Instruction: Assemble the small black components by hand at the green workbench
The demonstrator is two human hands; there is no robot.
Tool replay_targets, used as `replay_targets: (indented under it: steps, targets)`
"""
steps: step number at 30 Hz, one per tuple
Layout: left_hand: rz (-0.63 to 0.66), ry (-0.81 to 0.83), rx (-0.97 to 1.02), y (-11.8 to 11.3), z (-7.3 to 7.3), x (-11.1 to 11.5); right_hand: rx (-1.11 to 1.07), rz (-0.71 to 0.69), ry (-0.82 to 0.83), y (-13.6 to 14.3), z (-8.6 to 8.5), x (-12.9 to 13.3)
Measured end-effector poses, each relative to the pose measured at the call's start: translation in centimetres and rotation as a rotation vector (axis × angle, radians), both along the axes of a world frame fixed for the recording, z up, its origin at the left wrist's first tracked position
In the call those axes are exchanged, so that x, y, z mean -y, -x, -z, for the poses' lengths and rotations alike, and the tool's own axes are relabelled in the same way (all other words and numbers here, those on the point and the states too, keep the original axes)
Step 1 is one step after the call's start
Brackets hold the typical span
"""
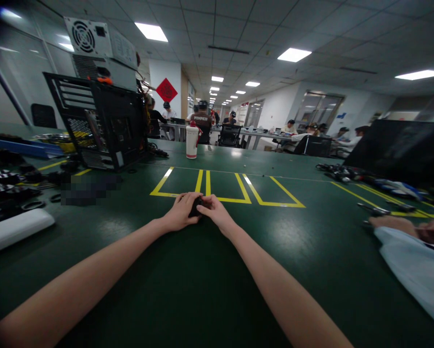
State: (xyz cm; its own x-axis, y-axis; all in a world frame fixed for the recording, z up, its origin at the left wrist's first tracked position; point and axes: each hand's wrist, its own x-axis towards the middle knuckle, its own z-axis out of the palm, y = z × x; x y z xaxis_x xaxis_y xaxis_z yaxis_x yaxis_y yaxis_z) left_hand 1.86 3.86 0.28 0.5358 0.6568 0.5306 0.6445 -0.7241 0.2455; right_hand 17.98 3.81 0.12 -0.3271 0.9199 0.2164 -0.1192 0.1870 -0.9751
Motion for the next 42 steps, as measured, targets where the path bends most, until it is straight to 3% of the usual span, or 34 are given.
replay_targets:
  steps: [6,15,25,33,42]
  targets:
    - [-0.008,0.0,0.002,-0.1,-0.1,0.0,0.042,0.101,0.035,0.3,0.0,-0.2]
    - [-0.004,-0.001,0.002,-0.1,0.2,-0.2,-0.021,-0.035,0.011,-0.1,0.1,-0.4]
    - [-0.004,-0.007,0.012,-0.1,0.1,0.0,-0.02,0.099,0.067,0.2,0.6,-0.9]
    - [-0.009,-0.009,0.001,0.0,0.1,0.0,-0.031,-0.021,0.035,-0.3,0.2,-0.5]
    - [-0.017,-0.021,0.003,-0.1,0.2,-0.1,-0.019,0.102,0.029,0.5,-0.1,-0.2]
